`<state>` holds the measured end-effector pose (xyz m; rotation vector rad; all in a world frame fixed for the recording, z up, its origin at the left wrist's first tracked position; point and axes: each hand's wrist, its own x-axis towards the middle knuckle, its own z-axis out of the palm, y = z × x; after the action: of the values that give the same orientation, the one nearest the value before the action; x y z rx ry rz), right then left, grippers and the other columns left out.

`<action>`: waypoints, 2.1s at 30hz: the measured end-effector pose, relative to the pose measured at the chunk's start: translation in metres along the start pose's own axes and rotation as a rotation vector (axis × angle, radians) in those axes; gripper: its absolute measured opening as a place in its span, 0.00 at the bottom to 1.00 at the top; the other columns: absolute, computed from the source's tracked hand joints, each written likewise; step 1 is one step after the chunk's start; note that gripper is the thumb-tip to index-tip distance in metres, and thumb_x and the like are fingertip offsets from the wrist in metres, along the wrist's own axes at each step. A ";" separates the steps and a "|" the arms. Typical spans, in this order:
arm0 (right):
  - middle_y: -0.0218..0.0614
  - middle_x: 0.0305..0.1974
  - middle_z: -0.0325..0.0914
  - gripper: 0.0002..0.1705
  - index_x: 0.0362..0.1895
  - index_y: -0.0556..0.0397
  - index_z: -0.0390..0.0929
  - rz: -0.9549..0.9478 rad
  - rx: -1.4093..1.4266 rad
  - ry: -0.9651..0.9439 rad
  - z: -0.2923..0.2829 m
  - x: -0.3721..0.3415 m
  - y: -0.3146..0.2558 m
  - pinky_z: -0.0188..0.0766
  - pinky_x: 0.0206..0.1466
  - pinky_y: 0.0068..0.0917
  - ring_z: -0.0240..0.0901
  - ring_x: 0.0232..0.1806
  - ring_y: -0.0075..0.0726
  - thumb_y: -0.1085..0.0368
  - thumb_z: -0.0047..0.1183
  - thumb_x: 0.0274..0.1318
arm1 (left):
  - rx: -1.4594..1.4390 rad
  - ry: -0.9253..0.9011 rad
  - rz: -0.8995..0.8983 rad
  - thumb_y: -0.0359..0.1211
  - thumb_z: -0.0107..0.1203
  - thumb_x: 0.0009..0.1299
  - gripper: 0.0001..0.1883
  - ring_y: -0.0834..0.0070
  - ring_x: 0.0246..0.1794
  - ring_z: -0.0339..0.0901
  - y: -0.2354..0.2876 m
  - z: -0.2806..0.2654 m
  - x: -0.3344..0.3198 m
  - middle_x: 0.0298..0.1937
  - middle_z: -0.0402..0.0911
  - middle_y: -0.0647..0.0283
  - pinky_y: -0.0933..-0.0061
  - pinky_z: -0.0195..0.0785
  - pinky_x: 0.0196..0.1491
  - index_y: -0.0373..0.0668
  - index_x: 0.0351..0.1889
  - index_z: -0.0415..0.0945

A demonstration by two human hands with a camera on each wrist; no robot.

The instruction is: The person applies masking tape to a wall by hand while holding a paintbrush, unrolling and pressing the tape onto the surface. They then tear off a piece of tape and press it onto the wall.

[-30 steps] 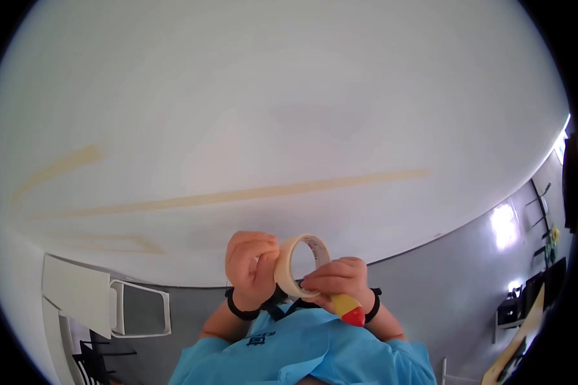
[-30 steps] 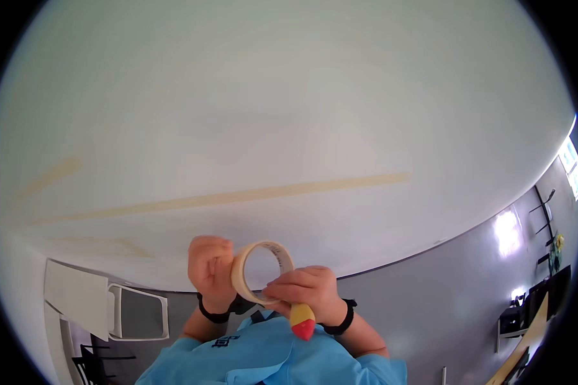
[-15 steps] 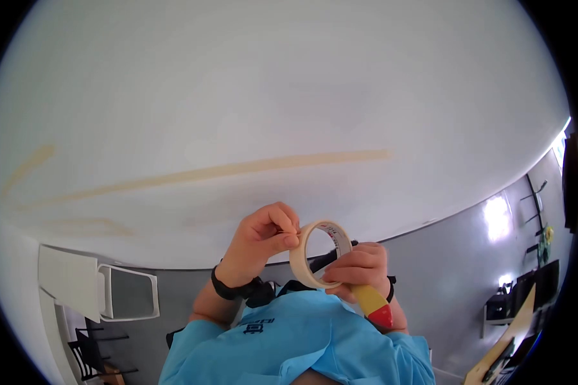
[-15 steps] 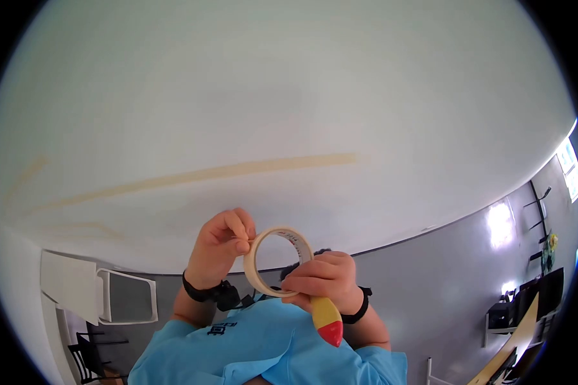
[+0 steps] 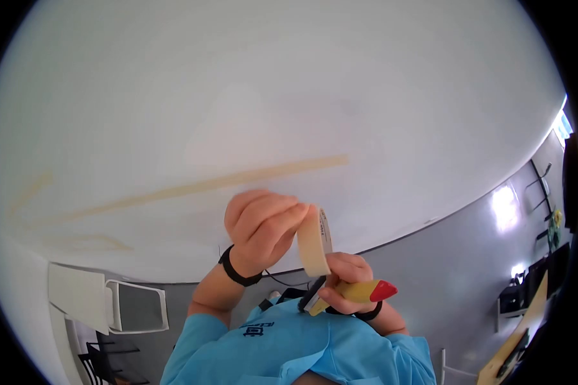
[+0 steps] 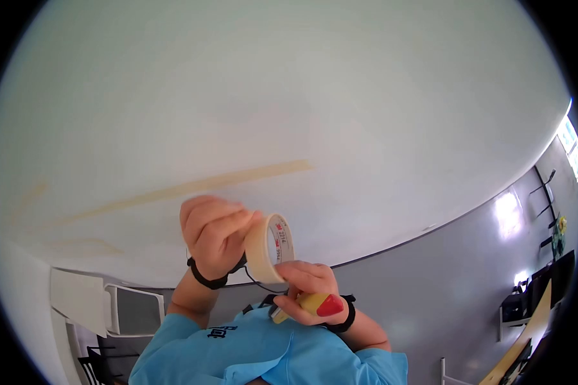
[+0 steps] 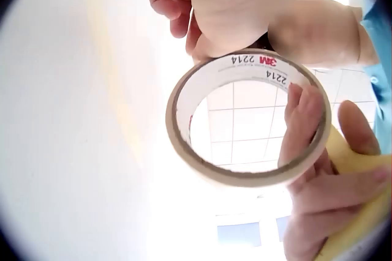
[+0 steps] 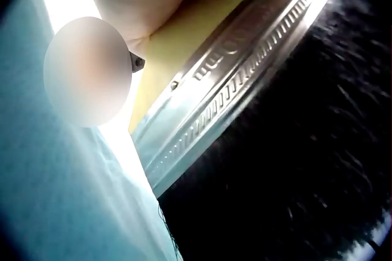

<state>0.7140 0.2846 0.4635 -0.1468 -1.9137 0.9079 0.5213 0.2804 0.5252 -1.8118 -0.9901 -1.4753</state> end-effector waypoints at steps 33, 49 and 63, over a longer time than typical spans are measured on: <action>0.30 0.31 0.74 0.19 0.44 0.61 0.77 0.404 0.403 0.375 -0.041 0.004 0.027 0.54 0.26 0.17 0.58 0.20 0.17 0.63 0.57 0.47 | 0.253 -0.007 0.095 0.29 0.69 0.47 0.16 0.73 0.37 0.64 -0.009 0.096 0.019 0.34 0.69 0.75 0.72 0.56 0.39 0.56 0.34 0.82; 0.37 0.37 0.79 0.12 0.35 0.57 0.78 0.031 0.075 0.084 -0.045 -0.016 0.055 0.71 0.26 0.24 0.73 0.22 0.34 0.71 0.61 0.41 | 0.145 -0.057 0.251 0.36 0.72 0.49 0.16 0.73 0.41 0.63 -0.008 0.088 -0.006 0.37 0.64 0.75 0.70 0.58 0.37 0.61 0.35 0.81; 0.35 0.31 0.75 0.18 0.45 0.60 0.75 0.381 0.246 0.255 -0.051 -0.020 0.048 0.60 0.23 0.21 0.64 0.18 0.26 0.70 0.59 0.46 | 0.367 -0.160 0.186 0.33 0.69 0.51 0.14 0.72 0.41 0.61 -0.010 0.111 -0.014 0.37 0.66 0.74 0.73 0.56 0.39 0.60 0.36 0.83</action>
<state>0.7529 0.3365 0.4305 -0.4686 -1.5480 1.3040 0.5705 0.3746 0.4886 -1.7152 -1.0586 -0.9762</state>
